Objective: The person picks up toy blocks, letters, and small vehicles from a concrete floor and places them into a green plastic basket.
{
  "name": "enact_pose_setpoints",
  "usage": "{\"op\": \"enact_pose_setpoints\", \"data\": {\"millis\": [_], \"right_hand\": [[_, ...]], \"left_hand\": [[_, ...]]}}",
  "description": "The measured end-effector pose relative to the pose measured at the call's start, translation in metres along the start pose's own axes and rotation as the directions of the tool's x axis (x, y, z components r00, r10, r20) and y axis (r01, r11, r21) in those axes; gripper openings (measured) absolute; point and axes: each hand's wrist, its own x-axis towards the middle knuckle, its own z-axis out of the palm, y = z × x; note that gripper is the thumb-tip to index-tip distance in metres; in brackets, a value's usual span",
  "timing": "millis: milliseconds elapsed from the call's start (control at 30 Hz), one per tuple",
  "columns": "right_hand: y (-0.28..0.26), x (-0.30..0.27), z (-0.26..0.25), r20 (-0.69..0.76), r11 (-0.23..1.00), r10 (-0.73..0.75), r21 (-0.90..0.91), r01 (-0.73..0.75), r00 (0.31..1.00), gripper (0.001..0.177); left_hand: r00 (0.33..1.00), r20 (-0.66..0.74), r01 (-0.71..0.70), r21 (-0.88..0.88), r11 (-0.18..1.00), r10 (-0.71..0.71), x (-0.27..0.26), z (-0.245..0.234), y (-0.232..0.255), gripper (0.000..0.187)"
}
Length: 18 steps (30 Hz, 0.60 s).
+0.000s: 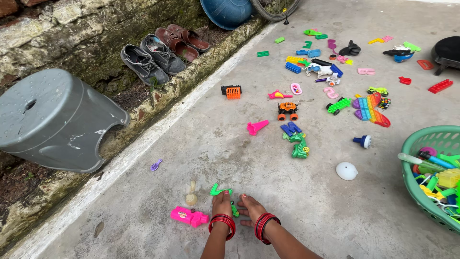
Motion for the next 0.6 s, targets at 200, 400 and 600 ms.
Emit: {"op": "enact_pose_setpoints", "data": {"millis": [200, 400, 600], "right_hand": [[-0.007, -0.035, -0.059, -0.109, 0.999, -0.022, 0.032, 0.026, 0.994, 0.06], [-0.023, -0.077, -0.175, -0.309, 0.979, -0.162, 0.07, 0.192, 0.937, 0.04], [-0.084, -0.146, -0.329, -0.512, 0.803, -0.448, 0.129, 0.582, 0.733, 0.026]], "left_hand": [[0.986, 0.049, -0.154, -0.093, 0.984, 0.159, -0.035, 0.074, 0.02, 0.046], [0.846, 0.523, 0.309, -0.321, 0.895, -0.104, -0.119, 0.154, 0.121, 0.056], [0.633, 0.748, 0.245, -0.439, 0.864, 0.201, -0.196, 0.195, 0.238, 0.062]]}}
